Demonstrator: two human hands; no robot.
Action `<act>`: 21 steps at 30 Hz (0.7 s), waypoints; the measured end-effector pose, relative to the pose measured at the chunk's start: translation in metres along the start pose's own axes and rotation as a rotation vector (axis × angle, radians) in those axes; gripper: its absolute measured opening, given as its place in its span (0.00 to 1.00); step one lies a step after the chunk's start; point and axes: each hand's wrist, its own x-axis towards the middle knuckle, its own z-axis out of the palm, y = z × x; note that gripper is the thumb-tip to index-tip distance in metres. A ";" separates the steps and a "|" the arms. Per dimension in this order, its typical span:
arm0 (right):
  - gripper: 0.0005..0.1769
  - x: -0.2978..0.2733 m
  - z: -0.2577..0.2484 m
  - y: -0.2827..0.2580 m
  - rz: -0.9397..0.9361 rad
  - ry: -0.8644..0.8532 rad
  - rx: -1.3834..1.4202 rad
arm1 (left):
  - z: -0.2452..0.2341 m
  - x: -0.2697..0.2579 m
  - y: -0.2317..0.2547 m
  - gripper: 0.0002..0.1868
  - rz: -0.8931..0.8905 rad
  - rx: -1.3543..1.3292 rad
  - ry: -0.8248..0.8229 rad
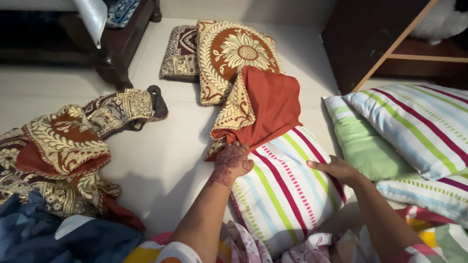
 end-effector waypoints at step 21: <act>0.30 -0.205 -0.007 -0.200 -0.807 1.131 -1.249 | 0.016 0.038 -0.017 0.37 0.211 -0.541 0.752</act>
